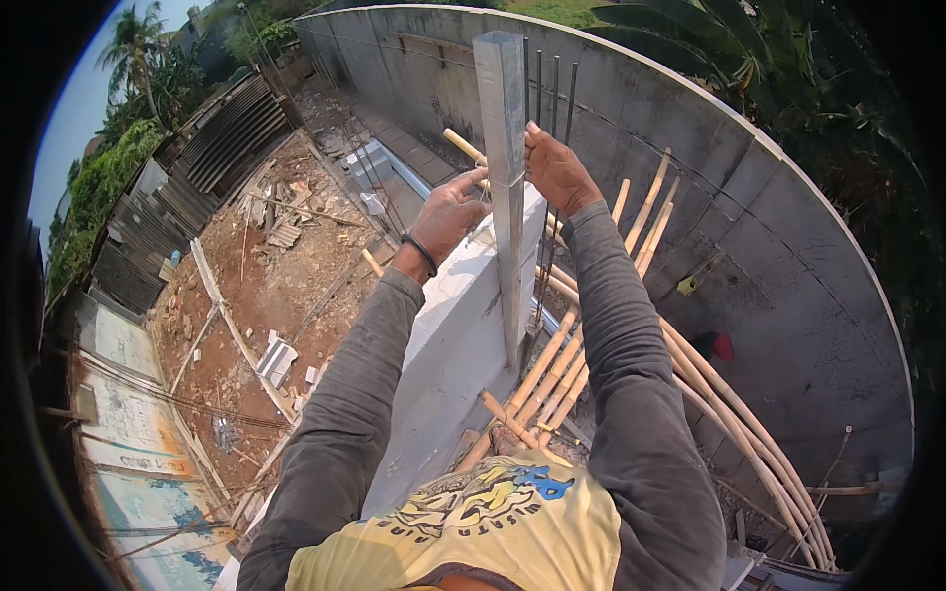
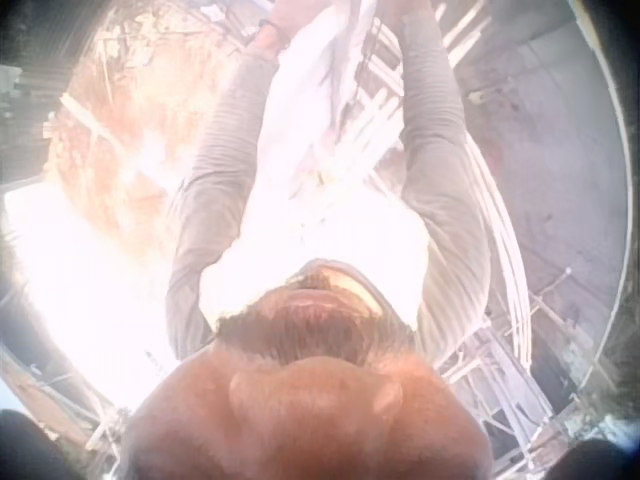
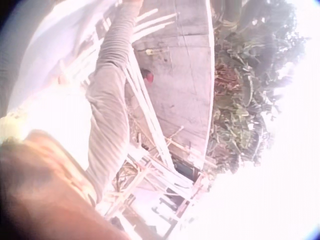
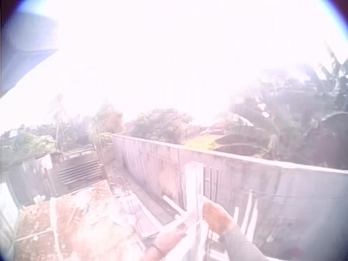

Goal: The person aligns metal tracks on top of a concrete block wall and secures them with wire while another person assists.

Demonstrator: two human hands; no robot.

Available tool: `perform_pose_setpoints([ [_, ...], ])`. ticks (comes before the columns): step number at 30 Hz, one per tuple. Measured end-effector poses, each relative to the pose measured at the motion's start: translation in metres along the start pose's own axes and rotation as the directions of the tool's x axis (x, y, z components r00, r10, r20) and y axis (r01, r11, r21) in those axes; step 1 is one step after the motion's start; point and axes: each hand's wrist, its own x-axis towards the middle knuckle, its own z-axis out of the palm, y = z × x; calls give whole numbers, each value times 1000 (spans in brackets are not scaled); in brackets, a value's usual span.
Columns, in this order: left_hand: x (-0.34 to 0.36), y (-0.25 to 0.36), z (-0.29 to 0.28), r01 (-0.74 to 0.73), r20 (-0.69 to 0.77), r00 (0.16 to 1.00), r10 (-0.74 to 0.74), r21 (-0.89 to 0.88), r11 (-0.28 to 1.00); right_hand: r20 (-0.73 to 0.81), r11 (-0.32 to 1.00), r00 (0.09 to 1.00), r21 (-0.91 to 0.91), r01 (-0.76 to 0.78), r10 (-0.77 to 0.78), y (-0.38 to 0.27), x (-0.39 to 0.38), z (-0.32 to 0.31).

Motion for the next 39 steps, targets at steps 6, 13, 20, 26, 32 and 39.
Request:
perform_pose_setpoints([
  [6, -6, 15, 1, -12, 53, 999, 7, 101, 995, -6, 989, 998, -135, -59, 58, -17, 14, -10],
  [13, 9, -18, -5, -23, -126, 992, 29, 52, 998, -53, 981, 999, -193, -13, 2, -4, 24, -15],
  [20, 9, -4, -10, -60, -162, 984, 73, 79, 995, -58, 989, 998, -150, 11, -20, -8, 30, -5],
  [26, 6, 3, -9, -76, -173, 981, 84, 53, 996, -81, 989, 996, -147, 10, -22, -10, 22, -2],
  [32, 3, 1, -2, -94, -194, 977, 93, 1, 996, -94, 987, 985, -84, 137, -145, -6, -3, -10],
  [39, 3, -6, 1, -60, -112, 993, 46, -122, 991, -228, 966, 943, 31, 257, -244, 11, -17, -1],
])
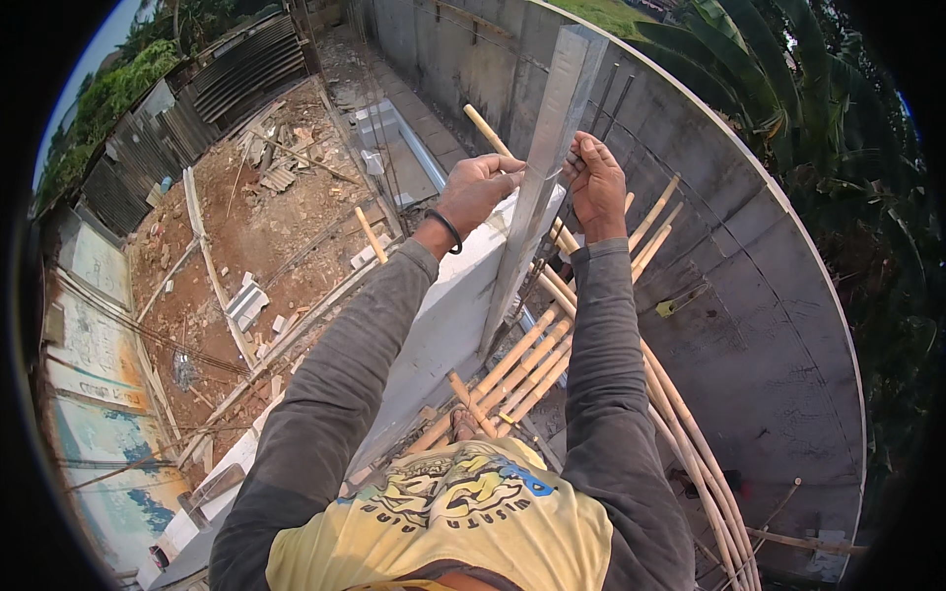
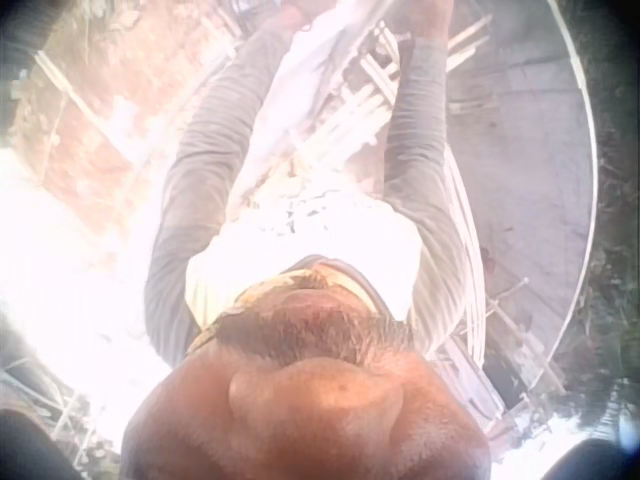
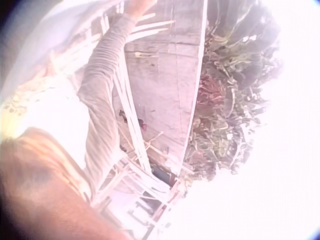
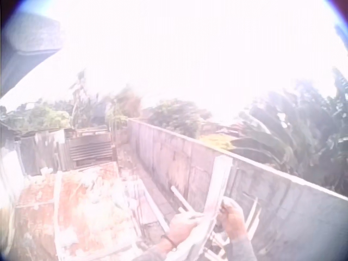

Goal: The person aligns metal tracks on top of a concrete block wall and secures them with wire while another person assists.

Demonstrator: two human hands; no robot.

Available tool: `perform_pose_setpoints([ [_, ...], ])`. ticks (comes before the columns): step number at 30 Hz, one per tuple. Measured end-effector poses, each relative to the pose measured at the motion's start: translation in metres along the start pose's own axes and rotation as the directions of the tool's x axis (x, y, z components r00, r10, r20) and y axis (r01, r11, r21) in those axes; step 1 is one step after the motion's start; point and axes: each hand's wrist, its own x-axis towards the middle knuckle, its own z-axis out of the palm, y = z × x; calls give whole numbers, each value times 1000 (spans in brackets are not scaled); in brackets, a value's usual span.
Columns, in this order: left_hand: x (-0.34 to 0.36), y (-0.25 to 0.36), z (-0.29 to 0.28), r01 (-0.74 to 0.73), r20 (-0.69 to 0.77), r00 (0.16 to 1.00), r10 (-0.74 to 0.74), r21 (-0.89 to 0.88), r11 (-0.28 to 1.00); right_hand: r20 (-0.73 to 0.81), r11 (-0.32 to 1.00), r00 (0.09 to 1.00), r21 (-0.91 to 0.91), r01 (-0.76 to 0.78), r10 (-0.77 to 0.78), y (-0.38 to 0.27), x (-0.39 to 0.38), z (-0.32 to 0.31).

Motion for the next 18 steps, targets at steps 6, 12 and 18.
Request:
perform_pose_setpoints([
  [6, 9, 3, -3, 2, 44, 999, -8, 134, 991, -7, 999, 1000, -43, 17, -18, -7, 3, 0],
  [12, 13, 4, -14, -128, 16, 991, 130, 341, 931, 34, 999, 999, -32, -1, 2, -9, -7, 1],
  [18, 16, 26, -27, 51, 95, 992, -87, 332, 942, -24, 998, 1000, -65, -18, 17, -17, -6, -11],
])
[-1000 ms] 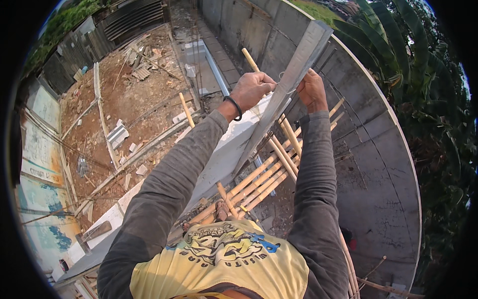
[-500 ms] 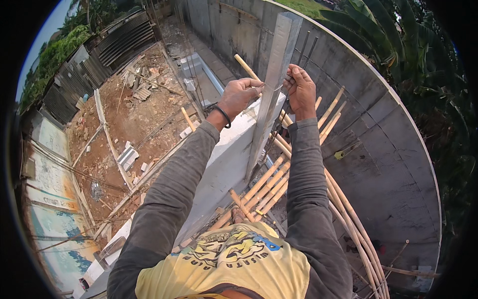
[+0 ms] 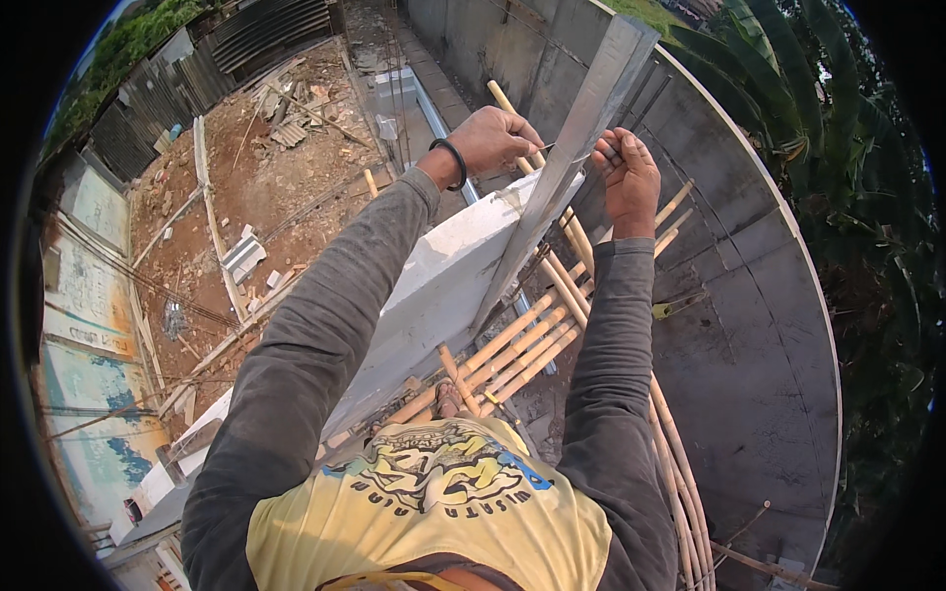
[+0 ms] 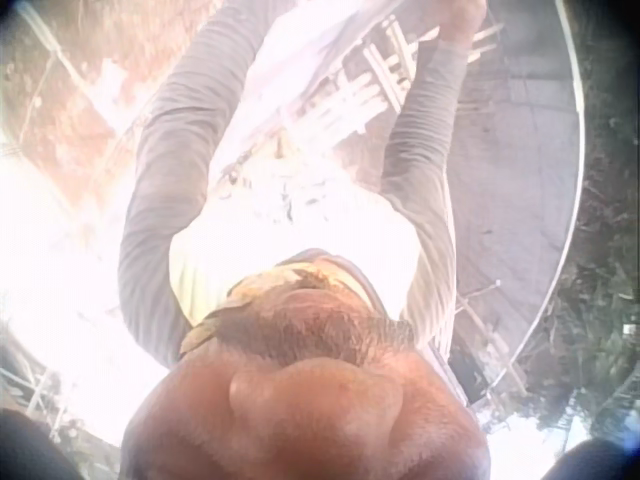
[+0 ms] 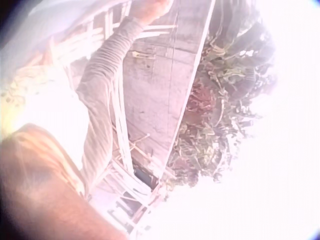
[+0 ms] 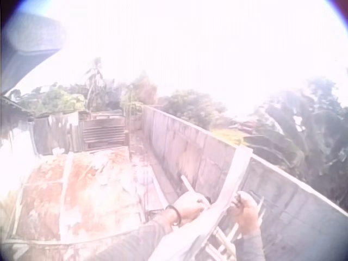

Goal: The person aligns metal tracks on top of a concrete block wall and secures them with wire while another person assists.

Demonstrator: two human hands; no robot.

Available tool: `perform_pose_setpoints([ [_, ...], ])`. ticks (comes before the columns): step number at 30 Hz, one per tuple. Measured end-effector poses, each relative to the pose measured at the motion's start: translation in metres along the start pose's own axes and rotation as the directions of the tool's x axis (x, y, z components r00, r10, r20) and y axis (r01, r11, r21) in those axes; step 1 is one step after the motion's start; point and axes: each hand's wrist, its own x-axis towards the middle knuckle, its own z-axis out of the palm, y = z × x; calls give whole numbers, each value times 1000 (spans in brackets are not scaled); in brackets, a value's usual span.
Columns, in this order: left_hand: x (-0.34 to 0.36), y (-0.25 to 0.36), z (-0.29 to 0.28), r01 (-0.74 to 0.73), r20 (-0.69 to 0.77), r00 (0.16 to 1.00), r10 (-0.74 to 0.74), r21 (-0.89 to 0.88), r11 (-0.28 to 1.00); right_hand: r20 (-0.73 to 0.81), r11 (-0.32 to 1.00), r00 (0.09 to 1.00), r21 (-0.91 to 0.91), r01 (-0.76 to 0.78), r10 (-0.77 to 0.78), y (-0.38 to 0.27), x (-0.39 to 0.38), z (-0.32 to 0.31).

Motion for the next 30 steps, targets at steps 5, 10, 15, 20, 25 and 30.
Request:
perform_pose_setpoints([
  [5, 4, -11, -13, -33, -1, 999, 33, 75, 997, -11, 997, 999, 60, -42, 43, 14, 5, -7],
  [10, 14, -15, -17, 103, 142, 986, -85, -124, 987, -13, 994, 1000, 107, 5, -4, 25, 4, -16],
  [15, 10, 7, -9, 87, 157, 984, -84, -14, 996, -17, 990, 999, 138, -44, 47, 30, 10, -23],
  [20, 2, 9, 2, -99, 97, 991, 92, 73, 992, -9, 988, 999, 145, -43, 45, 27, 5, -14],
  [25, 0, 1, 8, -52, 68, 996, 49, 41, 998, -14, 993, 999, 117, -31, 32, 24, 3, -5],
  [30, -2, 2, 11, -51, 85, 996, 42, 108, 993, -25, 996, 999, 89, -30, 32, 23, 0, -10],
])
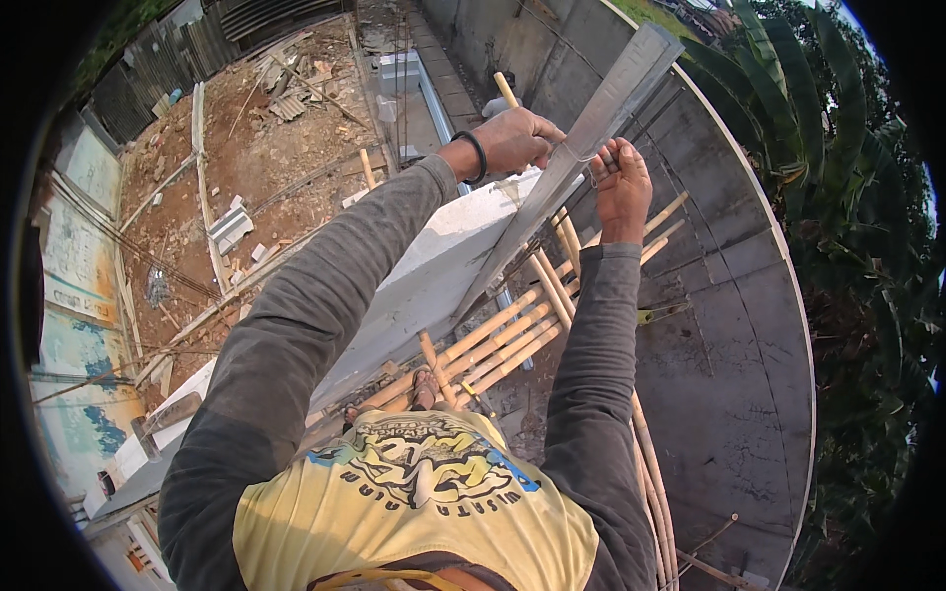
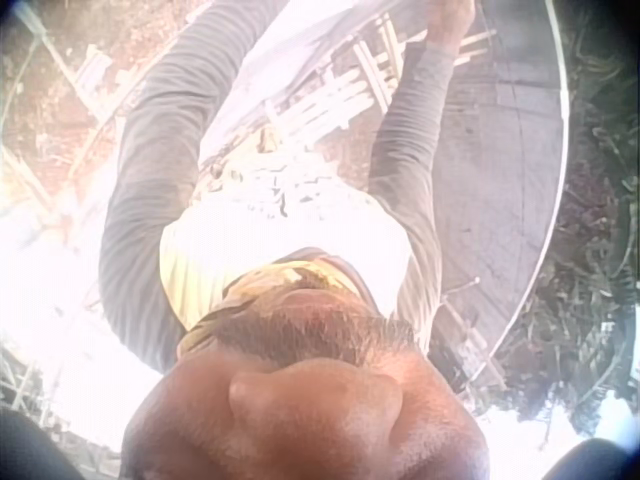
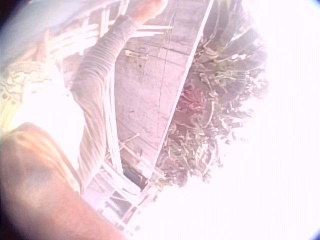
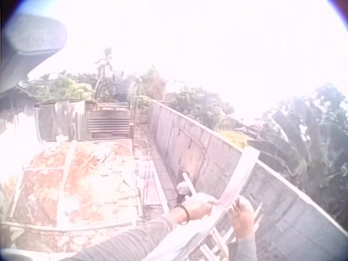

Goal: The person aligns metal tracks on top of a concrete block wall and secures them with wire while another person assists.

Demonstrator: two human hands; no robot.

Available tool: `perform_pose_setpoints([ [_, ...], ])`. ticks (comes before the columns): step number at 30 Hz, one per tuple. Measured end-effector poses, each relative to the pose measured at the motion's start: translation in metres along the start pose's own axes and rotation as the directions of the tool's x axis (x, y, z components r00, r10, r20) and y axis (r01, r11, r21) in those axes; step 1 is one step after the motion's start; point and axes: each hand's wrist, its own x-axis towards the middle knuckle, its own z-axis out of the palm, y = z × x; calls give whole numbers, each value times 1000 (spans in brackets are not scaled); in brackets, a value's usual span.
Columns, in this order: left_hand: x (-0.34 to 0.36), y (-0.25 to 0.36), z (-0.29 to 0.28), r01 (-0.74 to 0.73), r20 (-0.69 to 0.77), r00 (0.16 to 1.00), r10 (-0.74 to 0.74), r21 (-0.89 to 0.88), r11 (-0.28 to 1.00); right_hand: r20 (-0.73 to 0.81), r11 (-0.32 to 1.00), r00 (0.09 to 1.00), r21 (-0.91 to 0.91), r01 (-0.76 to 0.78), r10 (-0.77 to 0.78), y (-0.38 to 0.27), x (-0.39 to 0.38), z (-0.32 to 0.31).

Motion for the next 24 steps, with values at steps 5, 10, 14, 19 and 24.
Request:
perform_pose_setpoints([
  [5, 2, -4, 1, -104, -113, 989, 95, -73, 992, -20, 996, 996, 21, 86, -86, 0, -6, 4],
  [10, 2, -2, -5, -77, -173, 984, 48, -163, 984, 34, 985, 987, 75, 157, -160, -3, -12, 7],
  [14, 9, -14, -11, -18, -117, 993, -20, -315, 949, 18, 967, 969, 75, 243, -245, 0, -19, 17],
  [19, 18, -11, -3, -12, -68, 998, 3, -140, 990, 11, 989, 1000, 144, -13, 11, -10, -7, 3],
  [24, 4, -5, 4, -18, -73, 997, 2, -215, 976, -61, 967, 982, 174, 187, -179, -7, 2, 29],
])
